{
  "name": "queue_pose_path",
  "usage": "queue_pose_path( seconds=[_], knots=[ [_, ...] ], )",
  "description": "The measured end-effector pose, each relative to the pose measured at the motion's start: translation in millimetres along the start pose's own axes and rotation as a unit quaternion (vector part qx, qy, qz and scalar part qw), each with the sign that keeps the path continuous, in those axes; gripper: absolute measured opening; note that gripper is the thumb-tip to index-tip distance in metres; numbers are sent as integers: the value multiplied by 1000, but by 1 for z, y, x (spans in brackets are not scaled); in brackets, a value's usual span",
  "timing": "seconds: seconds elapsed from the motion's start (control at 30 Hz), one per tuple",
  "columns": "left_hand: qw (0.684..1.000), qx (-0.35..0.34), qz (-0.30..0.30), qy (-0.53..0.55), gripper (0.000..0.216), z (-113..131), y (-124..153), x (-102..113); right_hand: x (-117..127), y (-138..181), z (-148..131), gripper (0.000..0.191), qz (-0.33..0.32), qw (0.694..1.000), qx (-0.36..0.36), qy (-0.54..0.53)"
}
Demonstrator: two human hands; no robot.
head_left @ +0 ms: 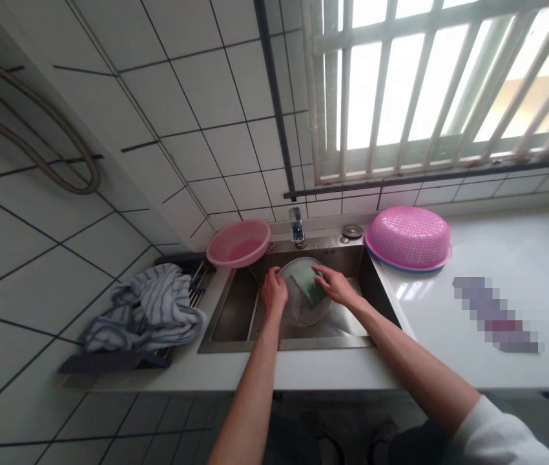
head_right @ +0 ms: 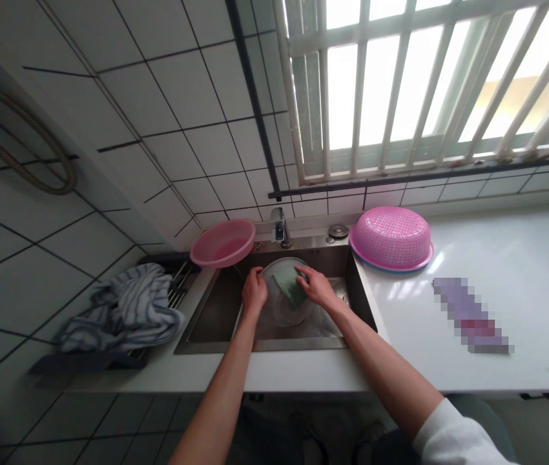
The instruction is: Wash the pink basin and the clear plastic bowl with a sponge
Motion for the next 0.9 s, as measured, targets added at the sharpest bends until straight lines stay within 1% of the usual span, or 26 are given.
queue_pose_path(
  seconds=[0.03,0.1,0.2,0.27,0.3,0.4,0.47,0.5,0.53,0.6,0.67,0.7,0.73,0.77,0.87,0.9],
  knots=[
    [1000,1,7,-21,39,0,1,3,-3,1,-3,44,-9,1000,13,2],
    [999,20,-11,-42,37,-1,2,4,-8,2,-8,46,-21,999,29,9],
    [997,62,-48,-22,44,-8,-1,2,-9,4,-15,49,-35,999,33,21],
    [996,70,-59,3,52,-12,-5,-1,-9,7,-27,49,-47,997,55,31],
    [996,68,-60,15,54,-14,-6,-2,-10,9,-36,47,-54,995,78,37],
    [995,56,-60,52,55,-20,-9,-6,-16,17,-66,43,-82,979,178,54],
    [993,50,-56,92,55,-22,-9,-9,-17,18,-75,43,-98,968,221,61],
    [991,48,-54,113,57,-23,-9,-10,-15,16,-73,44,-97,968,222,62],
    [989,46,-52,134,58,-23,-9,-12,-12,13,-68,44,-88,972,207,62],
    [983,41,-47,171,61,-21,-9,-15,-3,5,-51,45,-49,987,141,55],
    [977,34,-50,204,64,-18,-10,-18,4,1,-37,46,-11,996,76,52],
    [973,32,-51,222,66,-17,-11,-19,5,1,-35,46,-2,997,62,56],
    [969,33,-53,240,69,-16,-11,-20,5,3,-37,46,-2,996,66,62],
    [964,37,-53,259,71,-16,-10,-21,3,5,-42,46,-8,994,86,71],
    [952,58,-47,297,78,-17,-6,-20,-2,9,-60,43,-37,981,174,81],
    [951,64,-49,297,78,-18,-5,-20,-2,9,-61,42,-42,979,184,74]
  ],
)
Point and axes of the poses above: each hand's wrist, its own y-axis away from the middle knuckle, its own x-axis out of the back of the hand, z = x × y, the point moved 6 cm from there along -y, towards the middle knuckle, and after that the axes turned 4 degrees about y, right-handed, at the moved point
